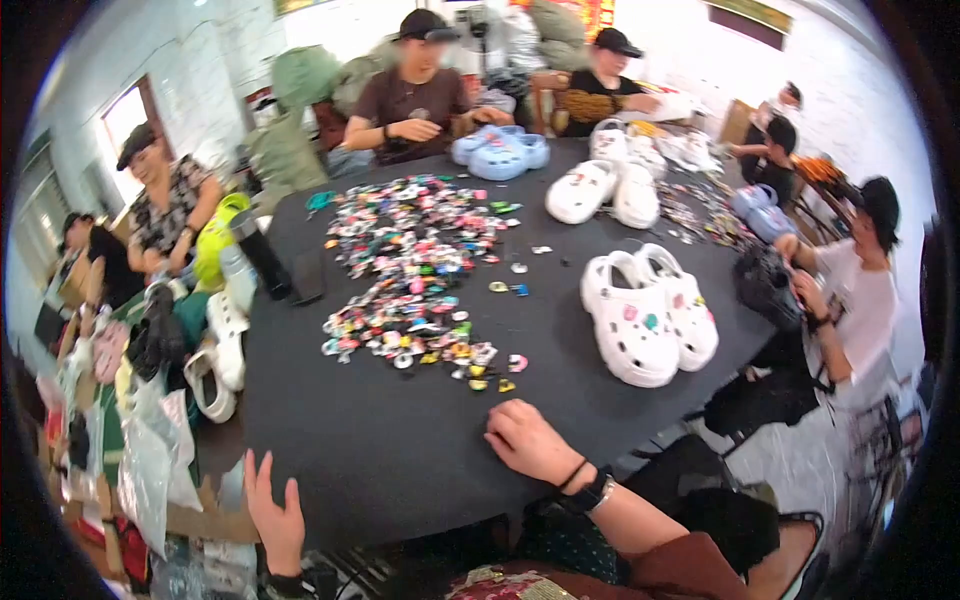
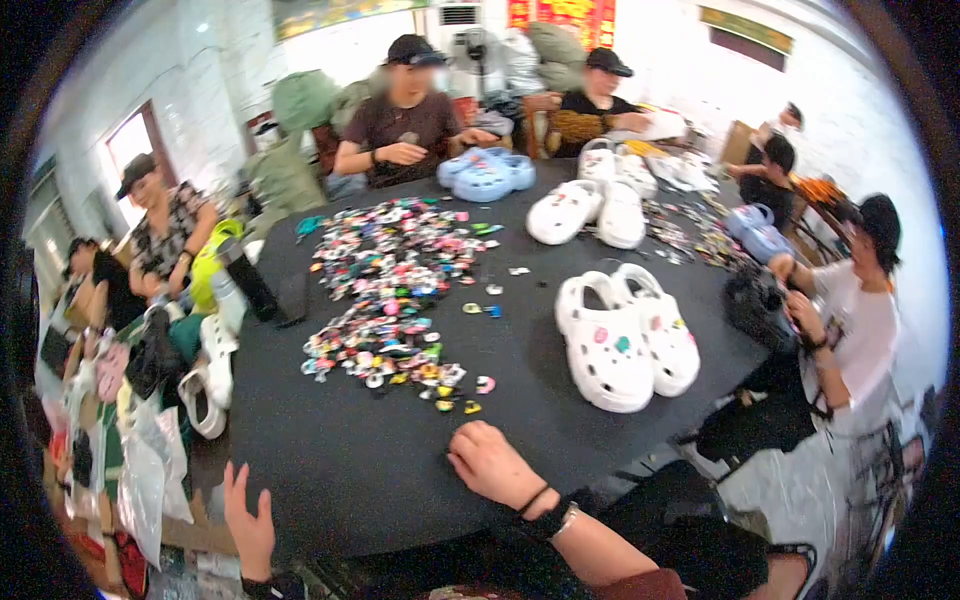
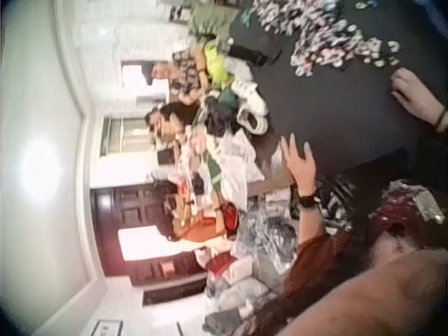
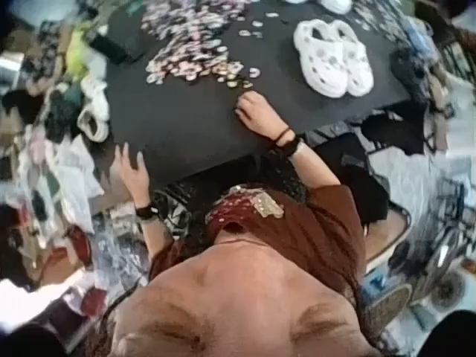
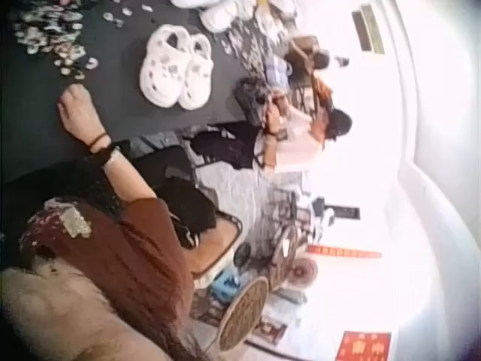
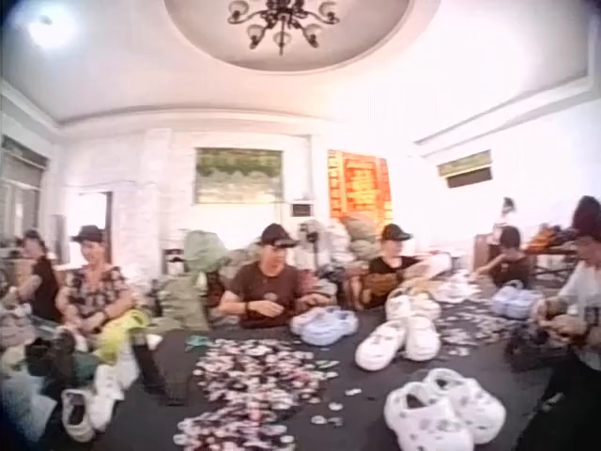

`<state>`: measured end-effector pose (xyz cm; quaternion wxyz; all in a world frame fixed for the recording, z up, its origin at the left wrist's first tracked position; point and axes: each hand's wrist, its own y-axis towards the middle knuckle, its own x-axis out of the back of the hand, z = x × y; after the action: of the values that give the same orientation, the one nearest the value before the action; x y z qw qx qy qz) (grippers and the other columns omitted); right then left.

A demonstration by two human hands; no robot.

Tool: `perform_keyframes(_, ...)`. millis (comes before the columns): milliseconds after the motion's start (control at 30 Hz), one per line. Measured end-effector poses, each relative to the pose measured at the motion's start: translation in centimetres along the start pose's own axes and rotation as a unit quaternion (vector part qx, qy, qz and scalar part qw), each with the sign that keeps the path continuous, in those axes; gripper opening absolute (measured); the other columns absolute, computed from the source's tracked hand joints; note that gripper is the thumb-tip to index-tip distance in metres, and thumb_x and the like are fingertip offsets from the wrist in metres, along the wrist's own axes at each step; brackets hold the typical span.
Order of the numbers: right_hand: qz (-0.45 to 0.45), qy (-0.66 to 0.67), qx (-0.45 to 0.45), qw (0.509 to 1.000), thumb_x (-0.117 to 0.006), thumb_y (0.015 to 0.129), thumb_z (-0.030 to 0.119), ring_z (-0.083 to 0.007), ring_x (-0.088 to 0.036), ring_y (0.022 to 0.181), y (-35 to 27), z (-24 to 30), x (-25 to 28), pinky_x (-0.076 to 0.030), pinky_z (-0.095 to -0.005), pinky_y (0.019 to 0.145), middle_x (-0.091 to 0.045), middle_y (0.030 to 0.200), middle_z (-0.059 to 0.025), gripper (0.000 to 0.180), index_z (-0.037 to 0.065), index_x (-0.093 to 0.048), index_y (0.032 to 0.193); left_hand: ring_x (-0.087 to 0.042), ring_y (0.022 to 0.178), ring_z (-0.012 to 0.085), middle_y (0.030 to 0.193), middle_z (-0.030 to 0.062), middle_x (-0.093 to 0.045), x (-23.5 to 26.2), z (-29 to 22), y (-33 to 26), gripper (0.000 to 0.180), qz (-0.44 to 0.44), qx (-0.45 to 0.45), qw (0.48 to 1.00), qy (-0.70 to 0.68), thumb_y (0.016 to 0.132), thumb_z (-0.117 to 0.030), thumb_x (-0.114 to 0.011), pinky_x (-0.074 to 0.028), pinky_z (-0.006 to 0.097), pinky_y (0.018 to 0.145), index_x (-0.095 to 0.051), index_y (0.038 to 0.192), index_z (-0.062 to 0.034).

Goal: Decorating rubber clogs with various small charms.

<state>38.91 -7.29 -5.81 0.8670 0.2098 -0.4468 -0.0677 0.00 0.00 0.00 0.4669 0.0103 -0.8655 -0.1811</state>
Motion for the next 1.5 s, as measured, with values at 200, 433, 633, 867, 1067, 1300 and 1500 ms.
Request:
perform_keyframes(200,-0.060,-0.005,0.022,0.998,-0.070,0.082,0.007,-0.0346,-0.054,0.111,0.1,-2.4,7.3,-0.046,-0.0427,0.096,-0.057,0.110,-0.0136,0.024,0.004,-0.056,0.100,-0.023,0.146,0.0423,0.155,0.0225,-0.031,-5.6,-3.7,-3.3,0.044,0.010,-0.018,1.000,-0.013,0.093,-0.013,-0.060,-0.024,0.057,0.114,-0.052,0.136,-0.0013)
perform_keyframes(433,-0.248,-0.295,-0.040,0.922,-0.070,0.085,0.022,-0.0345,-0.053,0.110,2.1,-10.5,23.0,-0.044,-0.0455,0.092,-0.058,0.113,-0.0138,0.030,0.008,-0.060,0.110,-0.021,0.148,0.0385,0.157,0.0190,-0.029,-9.3,-3.7,-3.4,0.040,0.038,-0.039,0.997,0.061,0.099,-0.020,-0.055,-0.021,0.057,0.117,-0.053,0.135,-0.0019)
perform_keyframes(633,0.007,-0.296,-0.311,0.903,-0.050,0.096,0.054,-0.0349,-0.049,0.123,0.7,-15.0,26.4,-0.033,-0.0537,0.101,-0.061,0.120,-0.0151,0.046,0.021,-0.063,0.125,-0.032,0.142,0.0397,0.149,0.0211,-0.041,-9.7,-3.4,-3.5,0.036,0.015,-0.053,0.994,0.090,0.097,-0.019,-0.055,-0.023,0.055,0.116,-0.058,0.126,0.0016)
perform_keyframes(867,0.084,-0.337,-0.264,0.900,-0.059,0.085,0.064,-0.0370,-0.051,0.116,0.8,-14.1,25.4,-0.033,-0.0518,0.096,-0.062,0.107,-0.0181,0.052,0.028,-0.065,0.122,-0.035,0.141,0.0384,0.147,0.0204,-0.044,-9.7,-3.3,-3.6,0.035,0.022,-0.055,0.994,0.092,0.097,-0.020,-0.055,-0.023,0.055,0.116,-0.059,0.126,0.0012)
perform_keyframes(1067,0.149,-0.348,-0.275,0.884,-0.069,0.078,0.060,-0.0354,-0.050,0.117,2.1,-11.9,25.7,-0.031,-0.0538,0.099,-0.061,0.106,-0.0163,0.052,0.021,-0.072,0.111,-0.036,0.141,0.0386,0.147,0.0209,-0.044,-9.7,-3.5,-3.5,0.036,0.020,-0.056,0.994,0.088,0.097,-0.020,-0.054,-0.023,0.056,0.116,-0.059,0.125,0.0016)
perform_keyframes(1300,0.024,-0.342,-0.146,0.928,-0.080,0.069,0.046,-0.0312,-0.052,0.107,2.3,-6.7,23.3,-0.033,-0.0529,0.099,-0.059,0.095,-0.0102,0.040,0.010,-0.073,0.086,-0.037,0.139,0.0408,0.145,0.0234,-0.045,-9.4,-3.2,-3.7,0.036,0.009,-0.075,0.994,0.082,0.093,-0.017,-0.058,-0.023,0.056,0.116,-0.059,0.124,0.0027)
perform_keyframes(1500,0.024,-0.265,0.097,0.959,-0.079,0.068,0.039,-0.0287,-0.052,0.102,7.1,4.1,18.1,-0.033,-0.0529,0.100,-0.055,0.087,-0.0074,0.032,0.010,-0.069,0.078,-0.045,0.134,0.0377,0.141,0.0213,-0.050,-7.9,-4.5,-4.1,0.031,-0.046,-0.095,0.994,0.011,0.091,-0.008,-0.058,-0.032,0.051,0.112,-0.062,0.120,0.0028)
